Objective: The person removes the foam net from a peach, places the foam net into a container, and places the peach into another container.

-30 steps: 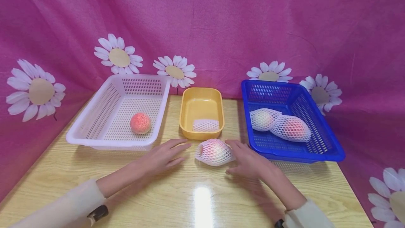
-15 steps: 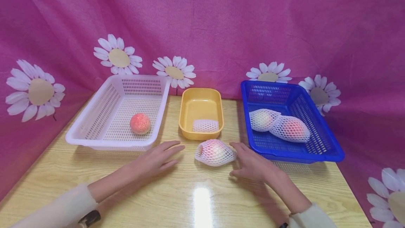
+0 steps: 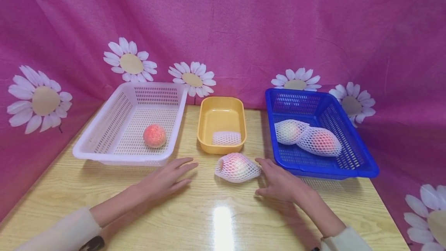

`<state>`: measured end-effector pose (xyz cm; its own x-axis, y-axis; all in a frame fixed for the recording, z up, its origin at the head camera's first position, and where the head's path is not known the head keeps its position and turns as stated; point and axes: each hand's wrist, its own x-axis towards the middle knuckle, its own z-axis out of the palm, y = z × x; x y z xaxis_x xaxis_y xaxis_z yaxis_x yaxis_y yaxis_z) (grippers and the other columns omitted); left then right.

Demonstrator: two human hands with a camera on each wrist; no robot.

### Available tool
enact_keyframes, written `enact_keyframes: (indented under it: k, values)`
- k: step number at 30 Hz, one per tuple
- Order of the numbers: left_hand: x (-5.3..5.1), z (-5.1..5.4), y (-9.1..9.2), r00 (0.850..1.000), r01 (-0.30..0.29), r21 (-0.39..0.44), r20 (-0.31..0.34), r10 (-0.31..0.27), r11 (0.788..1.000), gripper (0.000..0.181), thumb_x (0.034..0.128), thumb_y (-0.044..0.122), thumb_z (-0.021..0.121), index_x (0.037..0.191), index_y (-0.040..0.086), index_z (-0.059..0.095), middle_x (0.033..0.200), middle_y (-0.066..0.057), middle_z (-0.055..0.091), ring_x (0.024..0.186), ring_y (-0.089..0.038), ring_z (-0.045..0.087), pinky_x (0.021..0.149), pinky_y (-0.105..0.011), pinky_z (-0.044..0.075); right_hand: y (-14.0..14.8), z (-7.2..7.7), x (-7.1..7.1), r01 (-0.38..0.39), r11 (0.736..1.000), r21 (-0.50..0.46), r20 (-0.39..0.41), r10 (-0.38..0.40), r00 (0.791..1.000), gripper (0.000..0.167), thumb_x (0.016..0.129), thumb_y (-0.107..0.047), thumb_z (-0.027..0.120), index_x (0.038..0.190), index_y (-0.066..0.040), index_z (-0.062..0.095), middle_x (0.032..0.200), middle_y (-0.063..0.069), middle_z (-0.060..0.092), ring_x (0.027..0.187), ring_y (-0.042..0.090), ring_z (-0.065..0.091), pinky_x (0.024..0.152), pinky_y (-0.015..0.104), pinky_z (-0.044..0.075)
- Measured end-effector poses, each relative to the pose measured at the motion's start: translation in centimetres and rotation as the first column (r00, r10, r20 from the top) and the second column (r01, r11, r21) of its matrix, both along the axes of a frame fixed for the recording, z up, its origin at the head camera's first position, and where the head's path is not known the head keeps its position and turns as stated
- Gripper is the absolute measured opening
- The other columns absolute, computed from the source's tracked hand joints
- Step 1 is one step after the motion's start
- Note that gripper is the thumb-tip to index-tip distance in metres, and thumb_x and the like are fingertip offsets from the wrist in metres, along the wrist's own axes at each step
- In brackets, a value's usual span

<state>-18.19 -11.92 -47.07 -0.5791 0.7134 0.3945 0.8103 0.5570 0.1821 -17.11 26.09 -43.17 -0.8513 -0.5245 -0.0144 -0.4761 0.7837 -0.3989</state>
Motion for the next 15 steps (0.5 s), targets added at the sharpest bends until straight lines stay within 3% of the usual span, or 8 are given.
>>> enact_keyframes:
  k: [7,15]
  values:
    - [0.02,-0.08,-0.19,0.999,-0.012,-0.015,0.042,0.012,1.000,0.049,0.0976,0.024,0.066,0.141,0.005,0.054,0.140,-0.022,0.053,0.127,-0.033,0.053,0.103,-0.045,0.046,0.33,-0.13,0.06,0.005,1.000,-0.009,-0.003,-0.005,1.000,0.084,0.078,-0.022,0.086,0.142,0.006,0.040,0.137,0.029,0.051,0.125,0.044,0.051,0.103,0.057,0.042]
    - [-0.18,0.17,0.31,1.000,0.011,0.018,-0.017,-0.011,1.000,0.047,0.0967,0.021,0.067,0.139,0.005,0.056,0.136,-0.021,0.055,0.125,-0.032,0.054,0.104,-0.043,0.046,0.20,-0.18,0.05,-0.007,1.000,-0.019,-0.016,0.007,1.000,0.085,0.078,-0.021,0.086,0.144,0.006,0.039,0.138,0.029,0.049,0.128,0.043,0.049,0.104,0.056,0.041]
